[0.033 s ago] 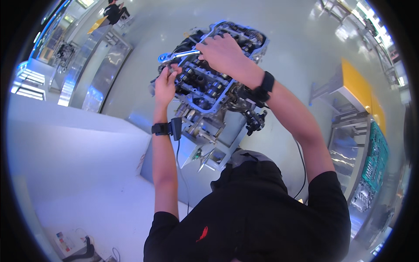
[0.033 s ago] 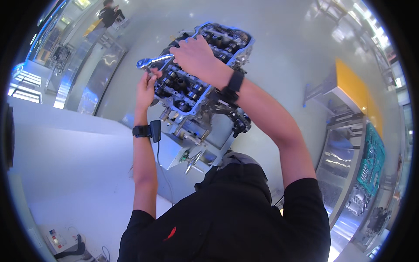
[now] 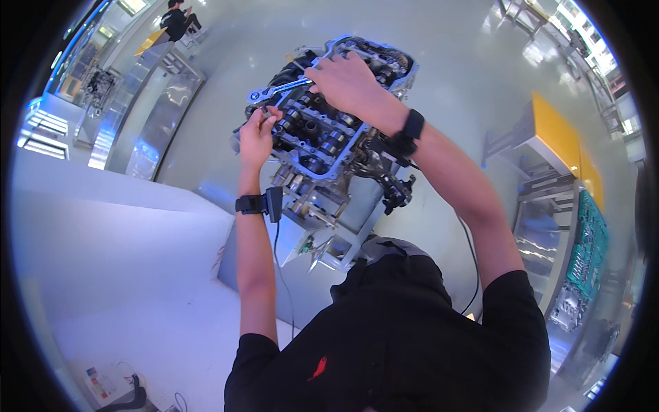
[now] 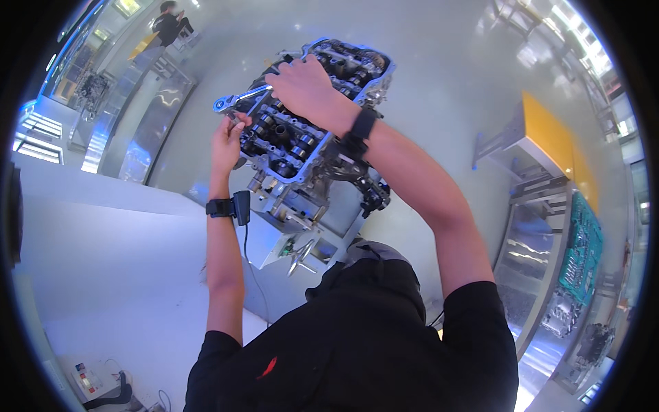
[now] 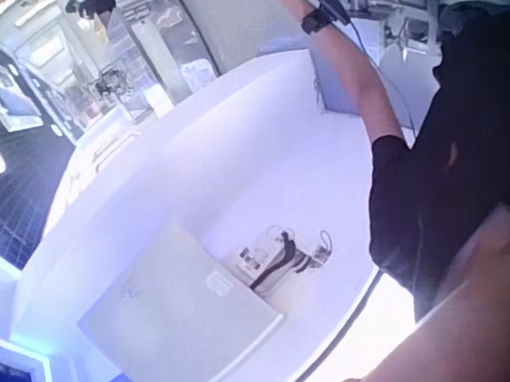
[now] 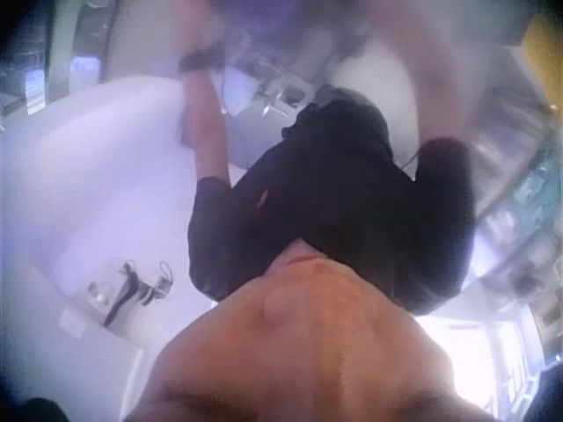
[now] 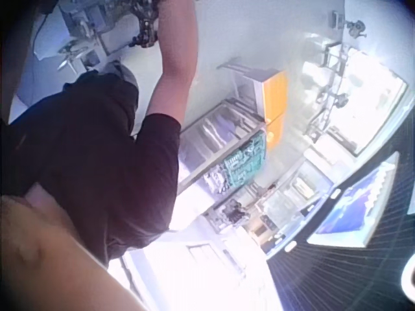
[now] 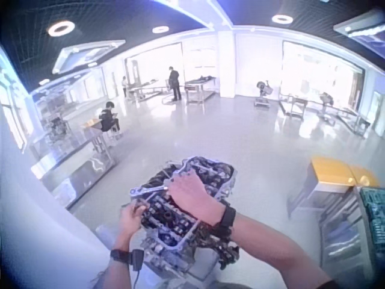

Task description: The person uses a ratchet wrench to tighten bolts on an exposed engine block mounted on a stand. They then switch to a torque wrench to apply precise torque to the same bolts, working systematically across the cylinder head.

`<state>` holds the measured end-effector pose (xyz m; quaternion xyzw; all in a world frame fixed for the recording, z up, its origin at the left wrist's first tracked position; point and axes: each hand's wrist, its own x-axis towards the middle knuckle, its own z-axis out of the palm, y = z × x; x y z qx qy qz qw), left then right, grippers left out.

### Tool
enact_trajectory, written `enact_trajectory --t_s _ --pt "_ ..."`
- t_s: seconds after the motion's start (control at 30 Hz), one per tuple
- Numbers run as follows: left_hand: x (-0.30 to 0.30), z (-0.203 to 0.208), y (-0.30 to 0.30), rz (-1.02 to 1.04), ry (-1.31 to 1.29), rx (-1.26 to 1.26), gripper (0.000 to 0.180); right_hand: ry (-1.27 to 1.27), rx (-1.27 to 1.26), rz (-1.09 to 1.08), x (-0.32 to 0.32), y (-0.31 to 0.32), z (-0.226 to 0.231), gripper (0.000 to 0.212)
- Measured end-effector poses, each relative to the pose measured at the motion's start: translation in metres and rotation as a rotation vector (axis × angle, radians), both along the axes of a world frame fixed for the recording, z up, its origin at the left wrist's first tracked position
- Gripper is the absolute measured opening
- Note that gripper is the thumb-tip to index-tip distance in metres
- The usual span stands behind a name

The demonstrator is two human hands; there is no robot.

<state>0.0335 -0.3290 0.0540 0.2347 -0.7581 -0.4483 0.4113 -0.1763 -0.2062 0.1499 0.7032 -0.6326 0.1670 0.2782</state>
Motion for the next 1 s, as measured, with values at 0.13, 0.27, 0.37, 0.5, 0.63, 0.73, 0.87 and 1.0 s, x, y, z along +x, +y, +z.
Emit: enact_trajectory --t_s 0.13,0.27,0.37,0.5,0.63,0.73,0.87,1.0 --pt "-0.011 0.014 0.022 0.421 -0.194 -0.175 0.013 -0.242 0.485 -0.059 0.036 0.02 0.032 0.033" --pt "-0.015 0.022 0.033 0.59 -0.247 -0.218 0.019 -0.455 0.614 0.137 0.036 0.041 0.041 0.033" --pt "-0.022 0.034 0.04 0.603 -0.231 -0.26 0.019 -0.454 0.516 0.201 0.001 0.031 0.034 0.029" --pt "-0.047 0.072 0.075 0.547 -0.235 -0.174 0.014 -0.625 0.12 0.441 -0.053 0.046 0.046 0.02" --pt "-0.082 0.07 0.096 0.416 -0.209 -0.139 0.011 -0.632 0.184 0.513 -0.104 0.061 0.059 0.017" --pt "-0.099 0.06 0.101 0.49 -0.281 -0.108 0.011 -0.694 0.215 0.543 -0.123 0.053 0.046 0.017" --pt "-0.107 0.038 0.109 0.5 -0.196 -0.146 0.011 -0.682 0.217 0.544 -0.129 0.05 0.025 0.02" --pt "-0.103 0.02 0.114 0.603 -0.274 -0.071 0.009 -0.698 0.28 0.581 -0.123 0.059 0.011 0.017"
